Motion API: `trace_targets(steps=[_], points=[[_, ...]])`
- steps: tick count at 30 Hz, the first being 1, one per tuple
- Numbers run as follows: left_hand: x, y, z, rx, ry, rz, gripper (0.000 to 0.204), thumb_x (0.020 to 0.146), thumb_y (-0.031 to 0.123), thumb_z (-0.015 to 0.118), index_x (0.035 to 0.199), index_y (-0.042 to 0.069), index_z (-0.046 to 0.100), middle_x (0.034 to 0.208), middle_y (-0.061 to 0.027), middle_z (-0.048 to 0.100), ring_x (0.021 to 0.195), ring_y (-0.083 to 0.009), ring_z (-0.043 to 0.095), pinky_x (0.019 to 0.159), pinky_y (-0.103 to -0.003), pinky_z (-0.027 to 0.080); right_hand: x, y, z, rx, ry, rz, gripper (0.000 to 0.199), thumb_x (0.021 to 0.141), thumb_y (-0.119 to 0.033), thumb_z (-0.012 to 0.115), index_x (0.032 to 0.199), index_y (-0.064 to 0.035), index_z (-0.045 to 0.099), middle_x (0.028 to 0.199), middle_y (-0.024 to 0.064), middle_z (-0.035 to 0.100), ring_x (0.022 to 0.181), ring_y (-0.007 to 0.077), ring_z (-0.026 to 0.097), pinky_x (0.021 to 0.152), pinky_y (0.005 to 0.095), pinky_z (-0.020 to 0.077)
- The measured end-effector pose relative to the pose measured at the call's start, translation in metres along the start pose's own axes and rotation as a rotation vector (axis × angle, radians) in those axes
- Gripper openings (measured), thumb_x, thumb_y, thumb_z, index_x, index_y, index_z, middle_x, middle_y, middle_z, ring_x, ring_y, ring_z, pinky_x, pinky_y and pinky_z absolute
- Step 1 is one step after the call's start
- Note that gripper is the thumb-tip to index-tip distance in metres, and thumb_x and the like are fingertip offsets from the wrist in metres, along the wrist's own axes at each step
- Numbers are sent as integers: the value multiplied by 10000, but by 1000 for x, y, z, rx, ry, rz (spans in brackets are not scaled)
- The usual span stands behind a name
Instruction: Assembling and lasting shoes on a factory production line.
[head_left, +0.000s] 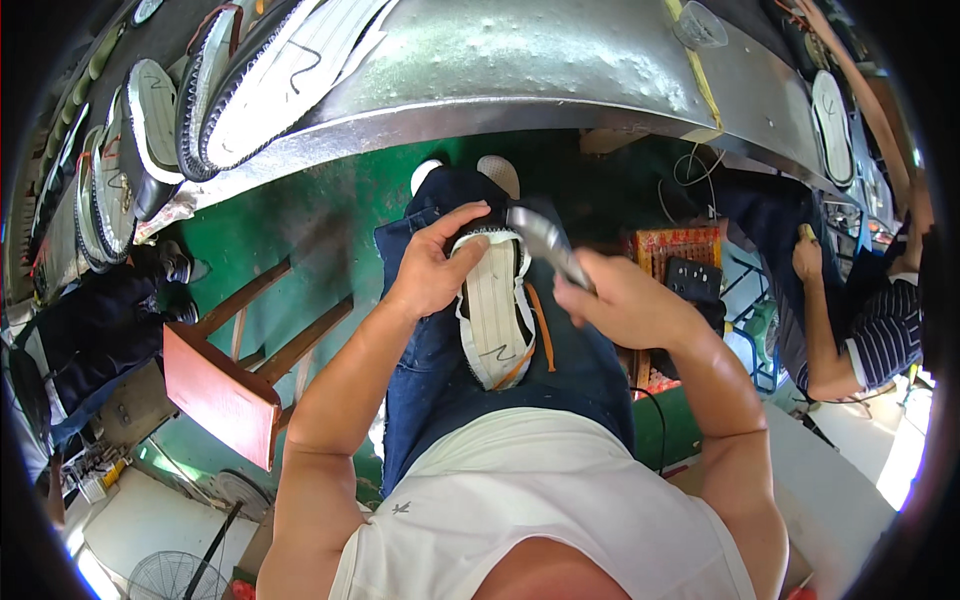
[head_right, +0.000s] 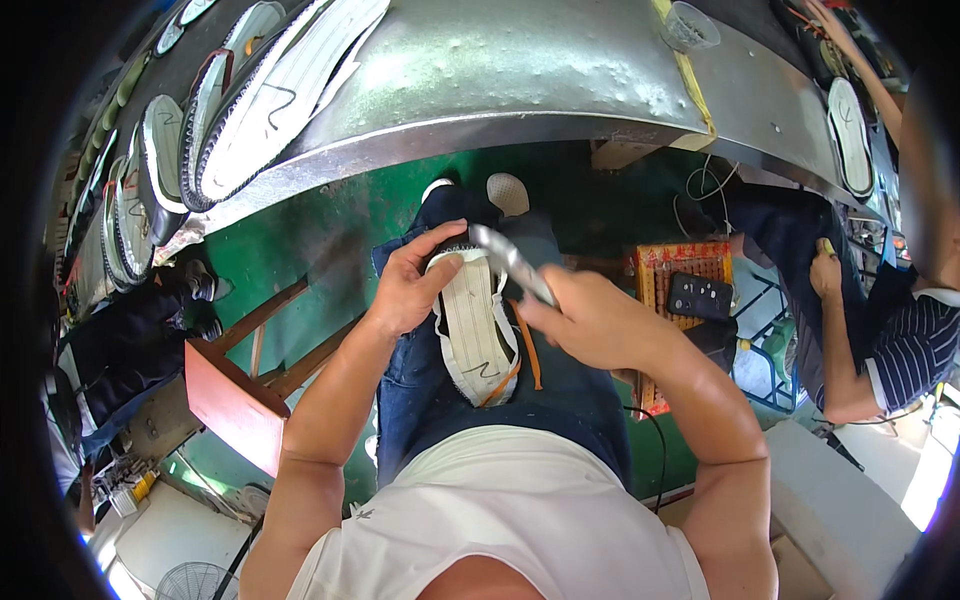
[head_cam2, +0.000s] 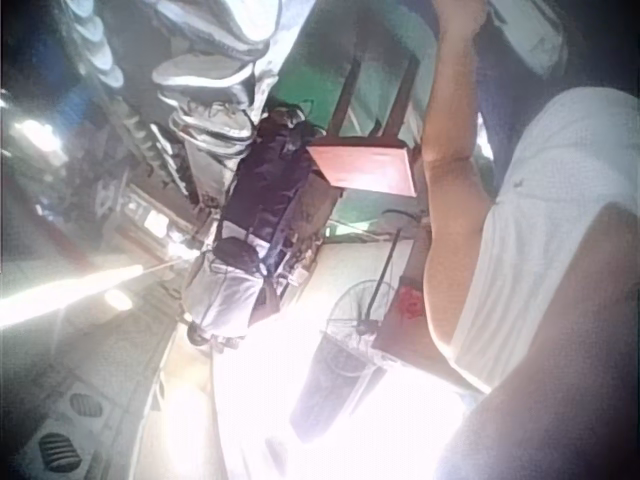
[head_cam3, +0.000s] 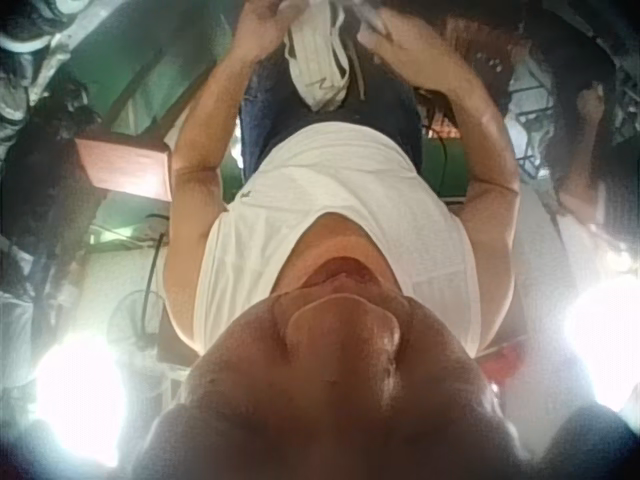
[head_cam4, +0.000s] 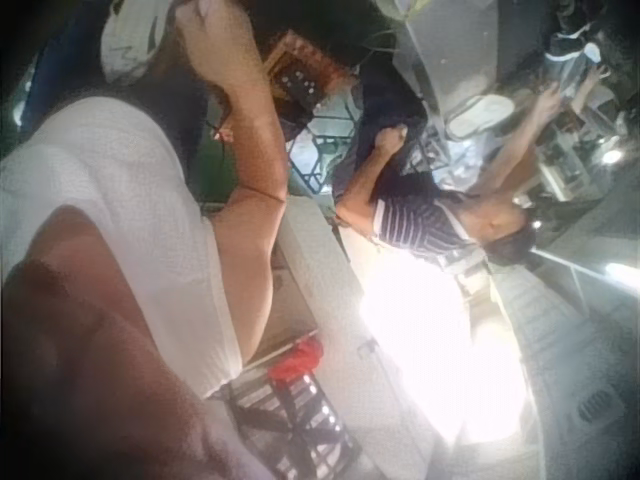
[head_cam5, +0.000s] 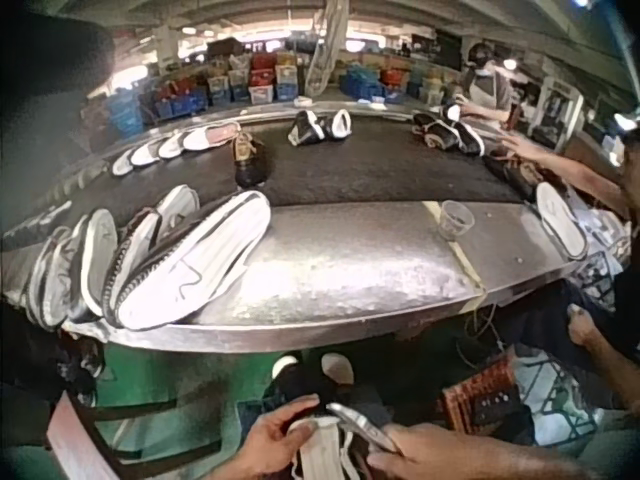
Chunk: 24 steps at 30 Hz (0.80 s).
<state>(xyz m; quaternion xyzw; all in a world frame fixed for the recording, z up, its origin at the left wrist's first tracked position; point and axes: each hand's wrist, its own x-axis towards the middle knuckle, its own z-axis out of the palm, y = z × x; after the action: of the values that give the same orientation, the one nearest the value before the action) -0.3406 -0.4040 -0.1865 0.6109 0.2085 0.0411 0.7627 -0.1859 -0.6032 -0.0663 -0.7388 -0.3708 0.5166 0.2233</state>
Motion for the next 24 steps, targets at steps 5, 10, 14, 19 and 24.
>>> trace_targets(steps=[5,10,14,19,24], points=[[-8,5,-4,76,-88,-70,482,956,69,650,1421,8,539,1447,-147,561,1318,-209,528,1109,-318,396,45,33,24,-108,186,-75,361,960,-321,656,984,29,571,759,202,641,708,331,673,669,424,504],[-50,-4,12,349,129,-123,378,1031,127,569,1375,-30,544,1184,-84,676,1051,-112,607,940,-264,485,56,50,56,72,550,6,776,666,-590,870,1026,42,597,840,173,695,769,354,698,722,405,547],[-66,-17,23,217,168,-143,286,1010,50,524,1273,-34,598,1127,-64,695,1010,-100,625,896,-257,498,76,62,74,257,577,-39,727,736,-542,839,1066,64,611,960,238,712,916,390,704,837,415,536],[-70,-34,39,114,188,-16,617,860,-69,502,1473,-8,471,1346,-142,626,1210,-202,614,1039,-304,458,43,85,93,267,365,62,469,775,-243,717,1083,87,592,1013,297,685,1007,437,674,902,437,519],[-76,-12,41,-54,128,-292,755,794,-158,455,1526,18,406,1394,-104,579,1286,-195,552,1095,-298,410,10,85,101,-5,294,85,475,720,-165,696,1063,119,534,1027,359,643,1032,479,643,910,470,510]])
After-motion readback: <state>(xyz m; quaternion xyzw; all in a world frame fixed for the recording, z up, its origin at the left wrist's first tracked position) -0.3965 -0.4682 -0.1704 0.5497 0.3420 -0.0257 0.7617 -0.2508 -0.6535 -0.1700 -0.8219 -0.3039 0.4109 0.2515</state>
